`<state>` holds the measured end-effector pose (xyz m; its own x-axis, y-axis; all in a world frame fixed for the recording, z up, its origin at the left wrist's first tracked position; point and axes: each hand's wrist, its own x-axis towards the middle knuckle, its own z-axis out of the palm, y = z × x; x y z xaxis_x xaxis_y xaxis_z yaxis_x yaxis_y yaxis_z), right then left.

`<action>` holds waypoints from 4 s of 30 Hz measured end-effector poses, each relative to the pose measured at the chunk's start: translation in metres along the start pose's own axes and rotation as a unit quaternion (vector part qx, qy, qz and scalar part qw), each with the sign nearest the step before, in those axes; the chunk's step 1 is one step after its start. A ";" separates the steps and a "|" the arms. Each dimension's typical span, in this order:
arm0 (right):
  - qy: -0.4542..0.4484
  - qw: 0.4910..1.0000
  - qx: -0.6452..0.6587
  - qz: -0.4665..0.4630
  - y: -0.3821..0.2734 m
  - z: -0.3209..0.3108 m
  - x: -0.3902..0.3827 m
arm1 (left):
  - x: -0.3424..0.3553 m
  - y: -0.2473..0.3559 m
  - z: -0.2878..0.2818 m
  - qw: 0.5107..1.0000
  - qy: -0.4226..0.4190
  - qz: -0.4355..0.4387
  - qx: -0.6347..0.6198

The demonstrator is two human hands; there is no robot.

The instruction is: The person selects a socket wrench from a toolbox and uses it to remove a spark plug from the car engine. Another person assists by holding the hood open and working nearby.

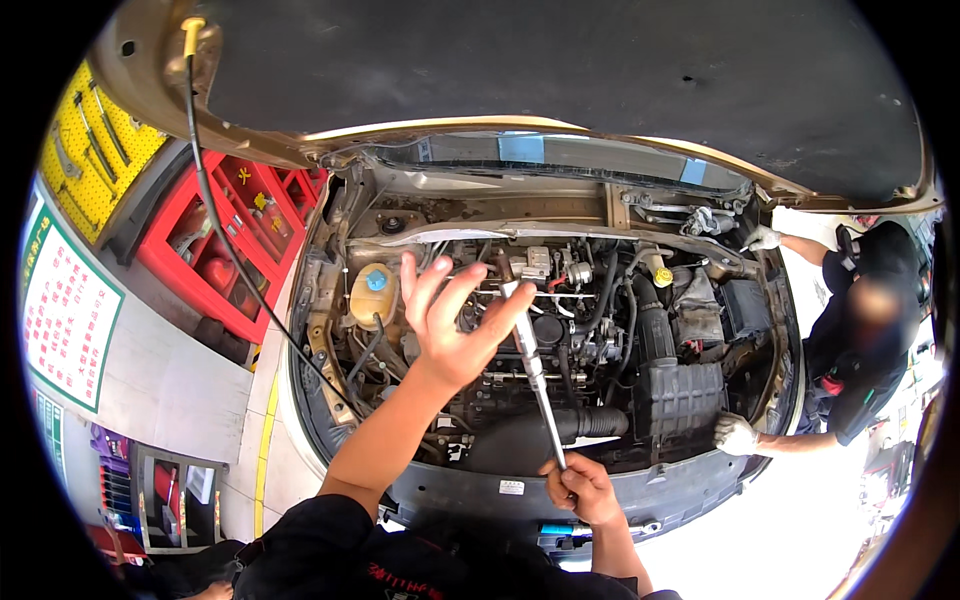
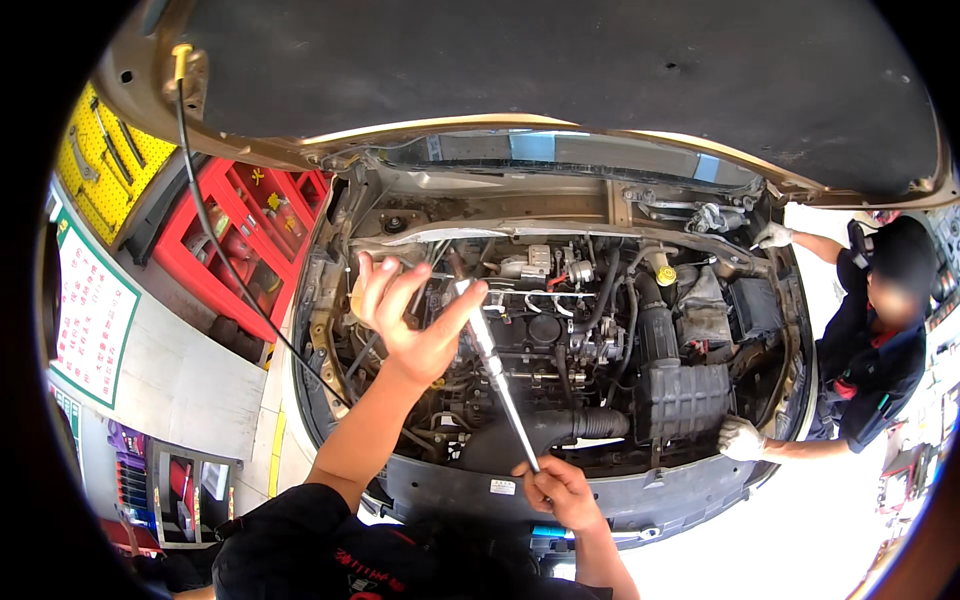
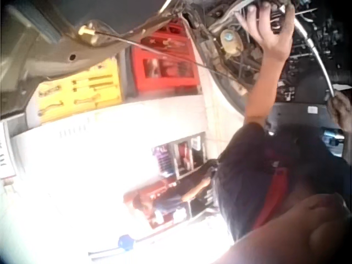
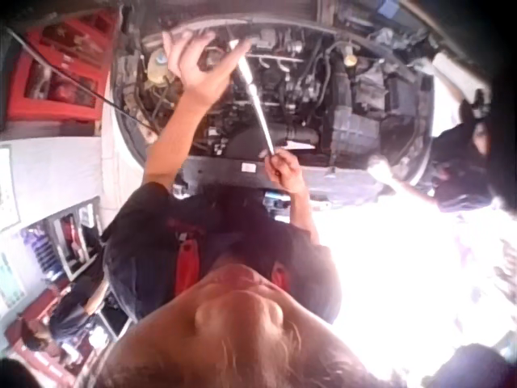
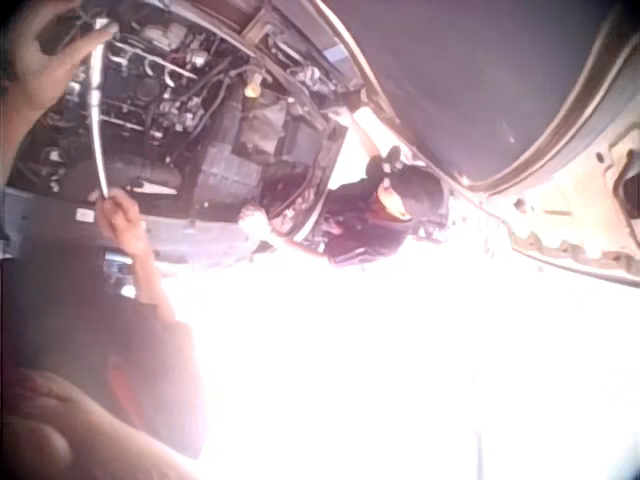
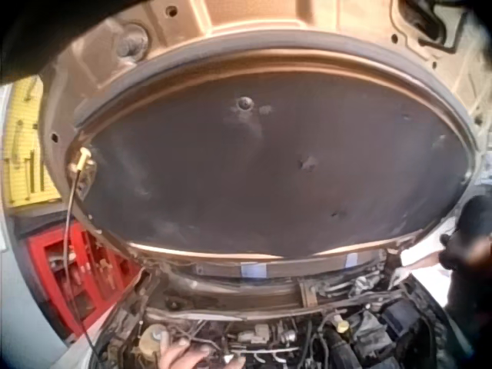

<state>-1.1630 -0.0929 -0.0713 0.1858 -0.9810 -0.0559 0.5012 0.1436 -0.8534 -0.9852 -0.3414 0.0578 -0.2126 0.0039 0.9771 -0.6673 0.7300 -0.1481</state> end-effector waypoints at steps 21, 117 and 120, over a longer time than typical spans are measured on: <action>-0.225 0.966 0.126 0.022 0.020 0.114 -0.072 | 0.068 0.075 -0.191 0.834 -0.064 -0.165 -0.523; 0.684 0.596 -0.061 0.416 0.606 0.398 -0.416 | -0.364 0.027 -0.326 0.727 -0.642 -0.033 -0.242; 0.715 0.567 -0.011 0.409 0.634 0.418 -0.427 | -0.315 0.053 -0.308 0.694 -0.712 0.080 -0.073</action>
<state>-0.5714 0.4719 -0.3717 -0.5349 0.3082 -0.7867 0.7279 0.6408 -0.2439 -0.7337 -0.0932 -0.2112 -0.8351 -0.5098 -0.2067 -0.4958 0.8603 -0.1189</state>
